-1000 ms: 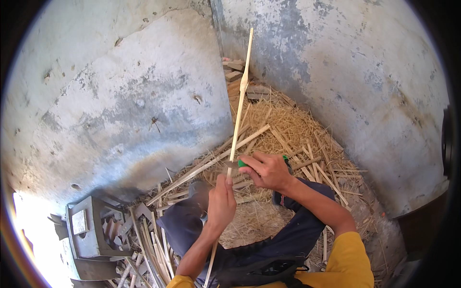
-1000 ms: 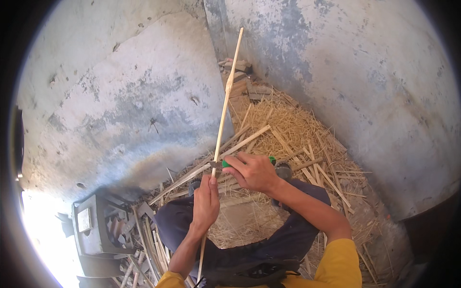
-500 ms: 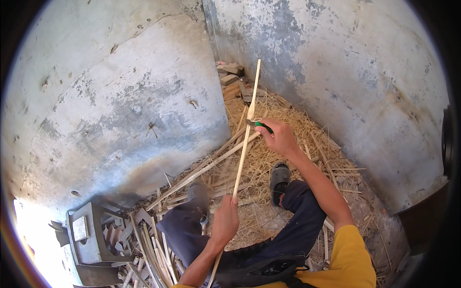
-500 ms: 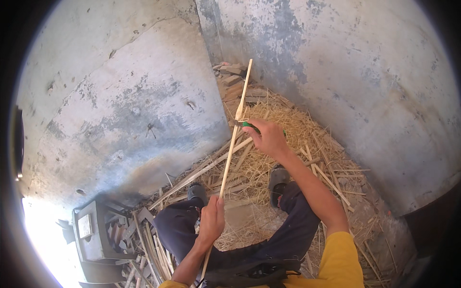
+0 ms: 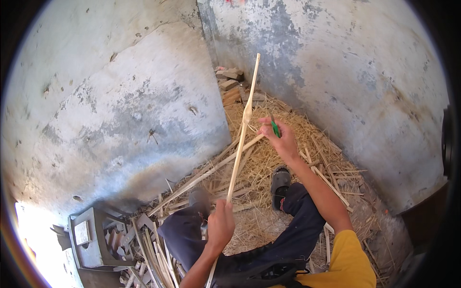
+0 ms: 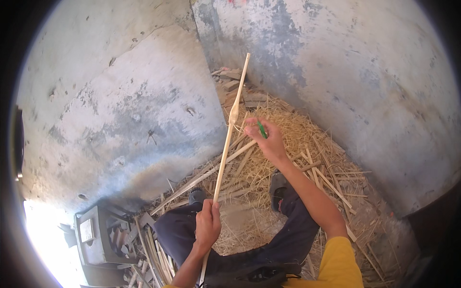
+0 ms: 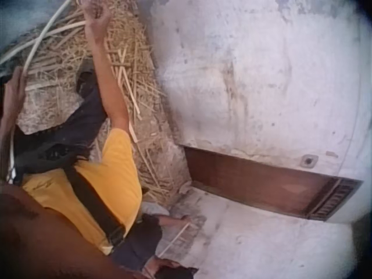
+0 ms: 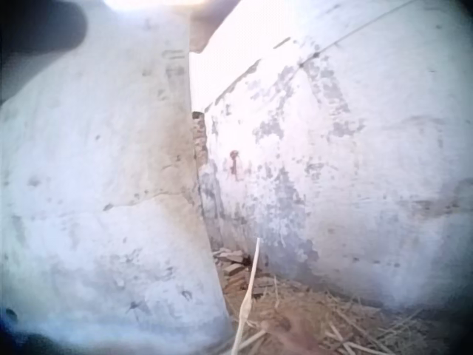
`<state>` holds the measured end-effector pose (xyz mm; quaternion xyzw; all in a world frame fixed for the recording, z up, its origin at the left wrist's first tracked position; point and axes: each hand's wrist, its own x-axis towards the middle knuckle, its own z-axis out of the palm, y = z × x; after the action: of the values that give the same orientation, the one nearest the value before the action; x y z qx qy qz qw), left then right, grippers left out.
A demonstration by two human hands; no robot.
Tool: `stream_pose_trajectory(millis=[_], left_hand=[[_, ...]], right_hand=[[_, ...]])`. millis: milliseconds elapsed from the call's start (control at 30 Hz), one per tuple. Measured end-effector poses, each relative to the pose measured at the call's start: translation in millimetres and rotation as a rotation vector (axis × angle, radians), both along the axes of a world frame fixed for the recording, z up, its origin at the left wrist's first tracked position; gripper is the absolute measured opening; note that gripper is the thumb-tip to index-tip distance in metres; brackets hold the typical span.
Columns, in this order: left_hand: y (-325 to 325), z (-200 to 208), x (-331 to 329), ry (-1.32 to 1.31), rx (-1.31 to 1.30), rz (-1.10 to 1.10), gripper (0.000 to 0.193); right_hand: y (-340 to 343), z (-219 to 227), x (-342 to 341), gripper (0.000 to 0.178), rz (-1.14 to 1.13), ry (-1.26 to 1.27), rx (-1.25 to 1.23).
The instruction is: The person shaves a long thin strip of wood using a small green-handled tool, held between their hands while sitting down.
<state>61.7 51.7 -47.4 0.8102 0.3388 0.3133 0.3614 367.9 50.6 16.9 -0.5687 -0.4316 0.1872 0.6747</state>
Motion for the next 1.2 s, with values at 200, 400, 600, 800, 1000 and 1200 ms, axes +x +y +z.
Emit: stream_pose_trajectory(millis=[200, 400, 600, 800, 1000, 1200], left_hand=[[-12, -2, 4, 0.026, 0.061, -0.016, 0.012], [-11, -1, 1, 0.005, -0.05, -0.077, 0.017], [-3, -6, -5, -0.179, -0.623, -0.267, 0.027], [6, 6, -4, -0.317, -0.874, -0.29, 0.036], [17, 17, -5, -0.318, -0.9, -0.331, 0.036], [25, 34, 2, -0.323, -0.92, -0.352, 0.03]], right_hand=[[6, -10, 1, 0.03, 0.019, 0.002, -0.054], [1, -9, 2, 0.016, 0.096, 0.339, -0.12], [2, -20, 13, 0.013, 0.265, 0.538, -0.019], [3, -19, 9, 0.015, 0.361, 0.582, -0.015], [17, -62, 35, 0.024, -0.108, -0.263, -0.074], [-5, -2, 5, 0.04, 0.148, 0.215, -0.13]])
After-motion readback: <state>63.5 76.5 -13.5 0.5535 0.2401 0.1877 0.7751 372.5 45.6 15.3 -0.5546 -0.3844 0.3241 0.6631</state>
